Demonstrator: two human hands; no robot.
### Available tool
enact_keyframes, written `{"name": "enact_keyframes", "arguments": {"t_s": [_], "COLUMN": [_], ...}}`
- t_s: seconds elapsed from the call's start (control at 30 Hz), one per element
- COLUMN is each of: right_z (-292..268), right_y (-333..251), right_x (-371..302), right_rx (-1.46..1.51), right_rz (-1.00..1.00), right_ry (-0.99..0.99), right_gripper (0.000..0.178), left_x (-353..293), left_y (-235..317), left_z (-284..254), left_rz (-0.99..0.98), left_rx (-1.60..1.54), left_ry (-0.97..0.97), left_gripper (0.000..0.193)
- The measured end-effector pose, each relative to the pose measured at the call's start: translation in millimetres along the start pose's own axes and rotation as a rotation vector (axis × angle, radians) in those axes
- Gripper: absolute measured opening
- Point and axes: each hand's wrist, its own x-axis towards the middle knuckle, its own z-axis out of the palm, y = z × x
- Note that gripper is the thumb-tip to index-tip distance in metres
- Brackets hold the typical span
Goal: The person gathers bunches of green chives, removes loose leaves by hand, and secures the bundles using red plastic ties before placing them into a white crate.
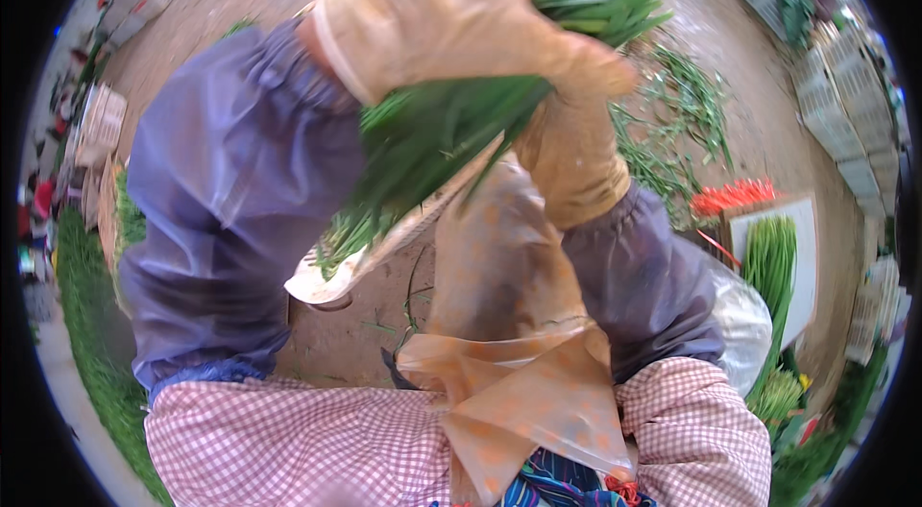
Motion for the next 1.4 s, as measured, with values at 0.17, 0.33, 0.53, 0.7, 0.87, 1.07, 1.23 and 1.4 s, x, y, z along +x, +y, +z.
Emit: {"name": "enact_keyframes", "arguments": {"t_s": [0.17, 0.33, 0.53, 0.7, 0.87, 1.07, 1.23, 1.4], "right_z": [-7, -18, -15, -48, -84, -126, -169, -204], "right_y": [-52, -78, -78, -72, -67, -2, 173, 232], "right_x": [-79, -142, -165, -171, -195, -219, -305, -366], "right_rx": [0.44, 0.231, 0.334, 0.089, 0.115, 0.12, -1.072, -0.707], "right_rz": [0.067, 0.094, 0.121, 0.349, 0.43, 0.332, 1.129, 1.489], "right_ry": [0.515, 0.518, 0.469, 0.359, 0.672, 1.068, 0.545, 0.04], "right_gripper": [0.036, 0.051, 0.049, 0.05, 0.044, 0.02, 0.022, 0.027], "left_x": [-34, -100, -125, -117, -94, -45, 1, 10], "left_y": [47, 82, 104, 108, 102, 87, 81, 64], "left_z": [83, 153, 165, 165, 170, 154, 157, 160], "left_rz": [-0.234, -0.561, -0.665, -0.873, -0.914, -0.94, -0.917, -0.939], "left_rx": [-1.141, -1.174, -1.348, -1.251, -0.923, -0.948, -1.101, -1.166], "left_ry": [-0.332, -0.504, -0.521, -0.434, -0.397, -0.251, -0.23, -0.127], "left_gripper": [0.105, 0.079, 0.06, 0.051, 0.04, 0.025, 0.031, 0.045]}}
